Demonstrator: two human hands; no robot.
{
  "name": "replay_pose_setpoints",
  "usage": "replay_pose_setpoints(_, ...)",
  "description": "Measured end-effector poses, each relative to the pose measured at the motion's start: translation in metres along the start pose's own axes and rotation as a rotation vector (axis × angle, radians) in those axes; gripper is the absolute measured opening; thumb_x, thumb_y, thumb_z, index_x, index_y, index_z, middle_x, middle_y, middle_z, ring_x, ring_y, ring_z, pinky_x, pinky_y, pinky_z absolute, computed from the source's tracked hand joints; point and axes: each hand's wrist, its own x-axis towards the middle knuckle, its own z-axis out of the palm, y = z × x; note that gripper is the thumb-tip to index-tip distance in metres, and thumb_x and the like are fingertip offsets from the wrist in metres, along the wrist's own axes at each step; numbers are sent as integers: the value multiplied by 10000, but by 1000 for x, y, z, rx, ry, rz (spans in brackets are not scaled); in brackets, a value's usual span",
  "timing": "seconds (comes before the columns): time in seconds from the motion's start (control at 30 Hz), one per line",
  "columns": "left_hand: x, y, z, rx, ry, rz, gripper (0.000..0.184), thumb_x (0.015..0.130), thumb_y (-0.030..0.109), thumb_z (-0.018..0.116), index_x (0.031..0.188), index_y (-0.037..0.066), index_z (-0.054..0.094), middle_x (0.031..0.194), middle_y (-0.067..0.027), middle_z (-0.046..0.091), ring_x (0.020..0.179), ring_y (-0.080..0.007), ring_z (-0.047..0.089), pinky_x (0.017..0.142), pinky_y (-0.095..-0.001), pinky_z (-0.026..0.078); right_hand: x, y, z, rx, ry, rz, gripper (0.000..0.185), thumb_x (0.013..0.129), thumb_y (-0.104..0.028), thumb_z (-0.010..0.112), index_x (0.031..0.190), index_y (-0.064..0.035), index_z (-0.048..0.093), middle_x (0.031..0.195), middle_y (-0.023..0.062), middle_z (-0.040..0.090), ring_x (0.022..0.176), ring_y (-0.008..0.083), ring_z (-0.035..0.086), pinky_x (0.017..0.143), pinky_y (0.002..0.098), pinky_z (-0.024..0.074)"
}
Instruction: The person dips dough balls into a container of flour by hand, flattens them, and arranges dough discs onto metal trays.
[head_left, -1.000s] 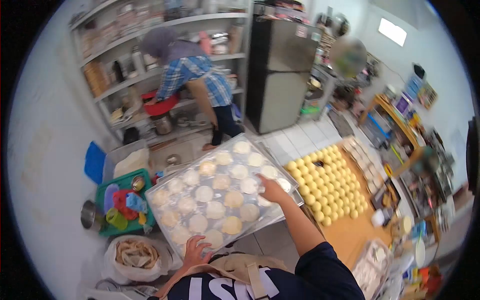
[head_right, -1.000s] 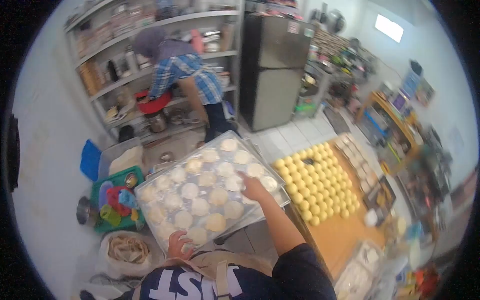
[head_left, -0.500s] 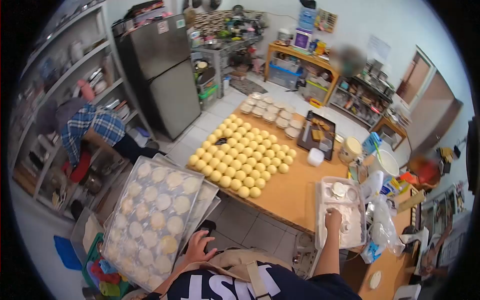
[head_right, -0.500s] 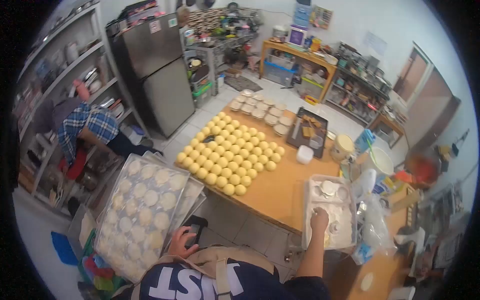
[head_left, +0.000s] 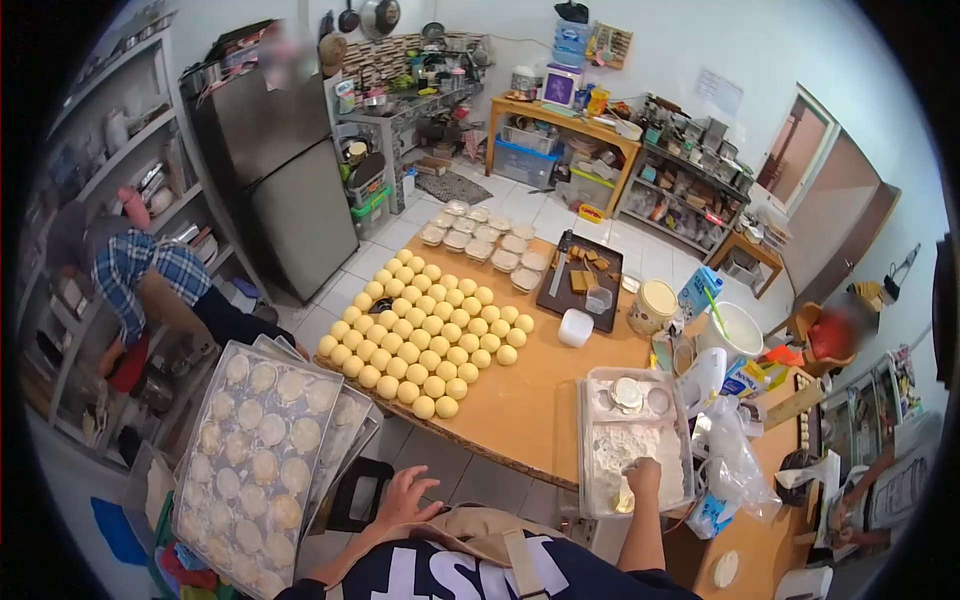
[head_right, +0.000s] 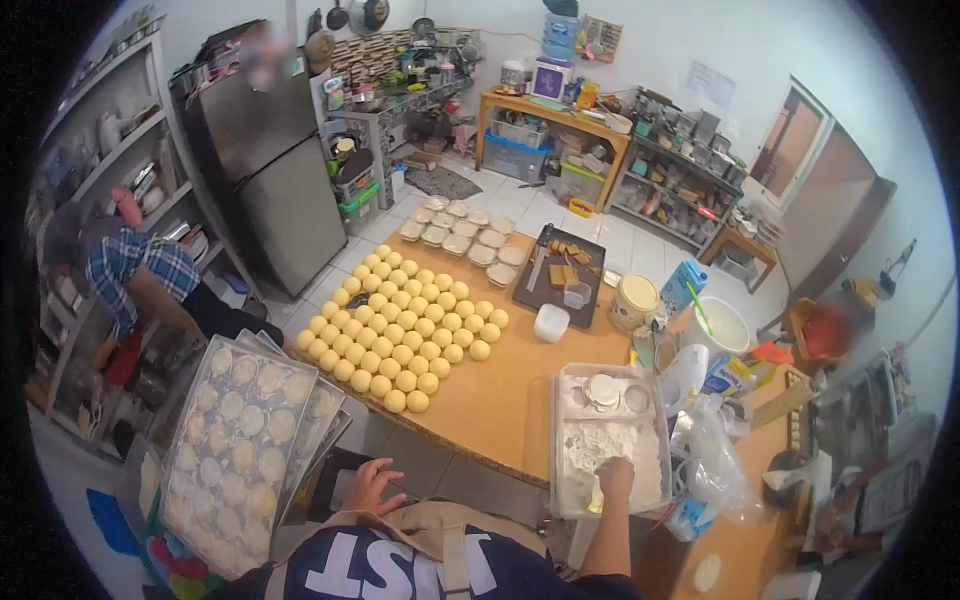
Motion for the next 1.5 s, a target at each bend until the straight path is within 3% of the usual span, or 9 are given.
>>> replay_pose_setpoints(0.17, -19, -4, -14, 1, 59, -40, 382, 744, 358, 722, 1037, 134, 621, 1203, -132, 479, 1091, -333, 477, 905, -437, 414, 34, 41, 7, -18, 119, -40, 139, 562, -139, 696, 656, -36, 687, 675, 177, 645, 647, 342, 636, 633, 414, 508)
replay_pose_setpoints(0.33, -72, -30, -39, 30, 197, -118, 361, 743, 341, 724, 1023, 135, 628, 1195, -127, 491, 1092, -328, 485, 897, -436, 419, 66, -49, -43, 92, 190, -22, 109, 575, -104, 674, 648, -23, 670, 665, 166, 645, 622, 341, 619, 635, 412, 496)
replay_pose_setpoints(0.37, -85, -32, -46, 47, 226, -140, 360, 742, 337, 724, 1024, 134, 628, 1190, -128, 495, 1091, -327, 487, 896, -435, 419, 69, -77, -43, -149, 448, -247, 128, 613, -109, 656, 694, -12, 673, 651, 177, 634, 614, 333, 619, 626, 413, 487)
replay_pose_setpoints(0.6, -175, -51, -96, 128, 338, -345, 343, 738, 301, 733, 1018, 138, 623, 1180, -127, 509, 1082, -326, 492, 907, -436, 413, 32, -376, -32, 519, 71, -660, 125, 708, -116, 619, 727, 0, 664, 728, 162, 643, 709, 299, 626, 667, 383, 489)
replay_pose_setpoints(0.83, -244, -44, -139, 187, 438, -462, 347, 722, 265, 749, 1016, 136, 619, 1171, -130, 518, 1076, -329, 497, 897, -428, 419, -95, -569, 59, 546, -229, -1219, 108, 739, -28, 583, 784, -16, 680, 798, 173, 658, 759, 325, 633, 675, 376, 499)
replay_pose_setpoints(1.0, -297, -43, -145, 173, 523, -554, 325, 719, 246, 750, 995, 125, 628, 1163, -132, 523, 1072, -330, 498, 901, -420, 417, -152, -598, 91, 324, -550, -1398, 130, 738, 4, 603, 835, -20, 685, 829, 188, 659, 801, 323, 643, 697, 372, 506)
replay_pose_setpoints(1.33, -358, -30, -141, 208, 680, -663, 304, 705, 213, 750, 970, 116, 636, 1146, -123, 535, 1071, -321, 508, 908, -417, 414, -119, -630, 154, 183, -140, -1317, 69, 688, -57, 608, 720, -31, 663, 706, 168, 642, 690, 333, 630, 619, 420, 485)
replay_pose_setpoints(1.43, -365, -23, -144, 228, 699, -684, 302, 705, 208, 749, 969, 115, 636, 1144, -119, 536, 1070, -321, 510, 910, -420, 414, -150, -625, 186, 100, -274, -1803, 70, 685, -132, 630, 670, -71, 661, 717, 114, 642, 700, 301, 627, 626, 403, 496)
replay_pose_setpoints(1.5, -368, -23, -145, 249, 712, -684, 300, 707, 210, 749, 968, 114, 636, 1143, -117, 537, 1069, -321, 511, 910, -422, 414, -214, -628, 145, 112, -480, -1667, 116, 746, -145, 601, 666, -69, 634, 756, 133, 631, 740, 324, 619, 670, 426, 491)
